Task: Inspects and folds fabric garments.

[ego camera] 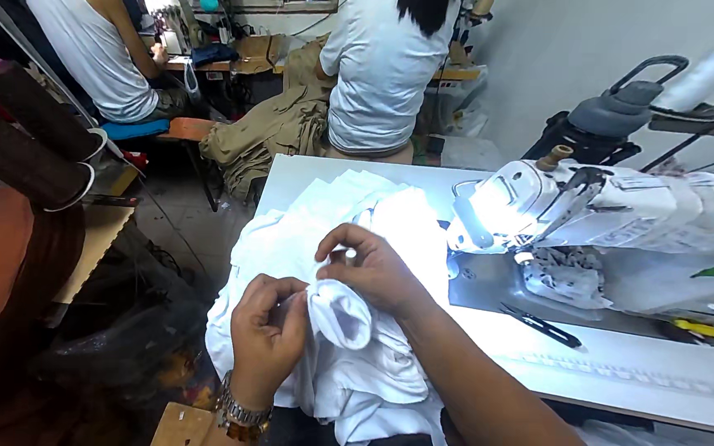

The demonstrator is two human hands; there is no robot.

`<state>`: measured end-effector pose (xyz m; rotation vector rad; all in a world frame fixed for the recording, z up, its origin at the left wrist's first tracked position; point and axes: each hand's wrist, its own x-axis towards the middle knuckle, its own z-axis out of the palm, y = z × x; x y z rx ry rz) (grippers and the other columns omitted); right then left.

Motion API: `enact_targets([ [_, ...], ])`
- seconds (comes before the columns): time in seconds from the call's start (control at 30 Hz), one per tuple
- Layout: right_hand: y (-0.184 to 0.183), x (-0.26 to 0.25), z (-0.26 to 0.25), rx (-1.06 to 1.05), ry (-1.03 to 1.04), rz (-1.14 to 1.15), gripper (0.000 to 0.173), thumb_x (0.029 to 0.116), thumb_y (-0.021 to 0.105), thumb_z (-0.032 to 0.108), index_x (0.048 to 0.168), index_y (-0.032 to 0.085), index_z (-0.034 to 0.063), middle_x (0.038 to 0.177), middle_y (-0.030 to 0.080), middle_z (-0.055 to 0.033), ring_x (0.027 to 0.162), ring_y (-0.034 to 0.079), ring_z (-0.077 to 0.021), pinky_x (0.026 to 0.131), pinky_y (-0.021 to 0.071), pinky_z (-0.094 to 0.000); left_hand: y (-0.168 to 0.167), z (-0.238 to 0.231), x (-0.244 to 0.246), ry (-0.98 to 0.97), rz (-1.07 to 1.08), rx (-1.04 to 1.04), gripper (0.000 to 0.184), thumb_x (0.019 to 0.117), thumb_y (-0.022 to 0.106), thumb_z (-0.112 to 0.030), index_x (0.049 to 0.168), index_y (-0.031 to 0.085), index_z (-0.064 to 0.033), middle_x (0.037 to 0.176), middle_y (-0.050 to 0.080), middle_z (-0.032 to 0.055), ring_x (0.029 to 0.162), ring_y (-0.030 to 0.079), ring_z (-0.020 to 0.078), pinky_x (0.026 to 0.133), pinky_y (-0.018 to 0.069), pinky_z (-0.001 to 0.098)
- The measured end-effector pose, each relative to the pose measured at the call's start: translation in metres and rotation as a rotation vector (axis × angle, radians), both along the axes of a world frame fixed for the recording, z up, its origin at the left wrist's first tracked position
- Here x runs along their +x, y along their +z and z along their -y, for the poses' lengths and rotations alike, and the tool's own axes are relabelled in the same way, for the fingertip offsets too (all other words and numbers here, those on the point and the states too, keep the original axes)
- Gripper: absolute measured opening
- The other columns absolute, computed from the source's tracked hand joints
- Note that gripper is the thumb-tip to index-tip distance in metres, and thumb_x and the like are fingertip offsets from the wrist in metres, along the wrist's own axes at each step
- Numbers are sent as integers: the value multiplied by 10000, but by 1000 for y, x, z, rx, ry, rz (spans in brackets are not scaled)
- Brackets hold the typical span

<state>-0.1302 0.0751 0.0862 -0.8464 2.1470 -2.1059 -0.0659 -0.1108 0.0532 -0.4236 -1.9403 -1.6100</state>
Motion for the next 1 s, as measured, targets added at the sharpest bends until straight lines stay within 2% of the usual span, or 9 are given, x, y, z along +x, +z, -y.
enact_targets([
  [0.07,11,11,-4,-17,-224,-145,108,919,691,80,1011,654,124,889,654,75,697,591,12,609,521,-156,-4,3,-6,27,35,97,110,909,643,-120,991,716,-124,986,640,-69,859,624,-12,733,552,147],
  [0.17,18,42,-23,114,-216,-453,135,959,705,244,915,697,116,896,682,66,837,648,5,734,566,-168,-12,9,-14,12,37,210,152,919,635,-94,1043,710,-139,1161,634,-68,1037,623,21,856,559,188],
  [0.3,-10,65,-16,447,-186,-789,164,1005,649,227,1034,770,119,1063,732,-16,990,673,-76,873,549,-219,-14,9,-14,46,-2,238,163,956,623,-84,1088,687,-154,1015,697,-103,877,663,2,757,573,176],
  [0.43,-15,57,4,639,-323,-965,175,998,613,145,1070,753,66,1094,731,-88,772,639,-166,637,492,-281,-15,5,-12,53,-3,254,167,950,614,-73,1081,670,-159,935,679,-120,766,640,-30,673,556,144],
  [0.53,-20,46,13,660,-367,-983,168,967,612,121,1029,763,80,986,713,-75,718,631,-173,596,496,-288,-15,7,-11,53,-40,252,180,951,605,-67,1088,658,-171,935,673,-130,778,635,-37,691,553,140],
  [0.67,-9,44,10,463,-172,-781,142,941,608,108,911,737,57,971,725,-44,891,687,-98,778,578,-227,-15,11,-12,82,-114,235,182,964,590,-76,1109,646,-171,977,670,-136,839,643,-37,741,559,145],
  [0.77,16,54,-4,474,-74,-594,128,956,599,181,918,689,98,794,612,57,708,553,27,601,463,-122,-15,16,-12,109,-174,194,161,994,599,-119,1136,648,-178,1046,680,-132,910,658,-22,788,571,161],
  [0.87,32,58,-16,553,-124,-590,157,961,621,203,976,737,99,825,615,57,744,573,23,636,493,-119,-14,12,-7,76,-191,223,166,1015,582,-138,1151,657,-195,1126,686,-121,1032,662,9,869,572,191],
  [1.0,24,57,-21,530,-343,-559,159,962,616,188,924,748,108,790,574,67,684,487,43,590,402,-91,-7,1,0,-79,-72,413,136,1061,521,-165,1106,645,-199,1156,722,-59,1060,689,54,876,582,222],
])
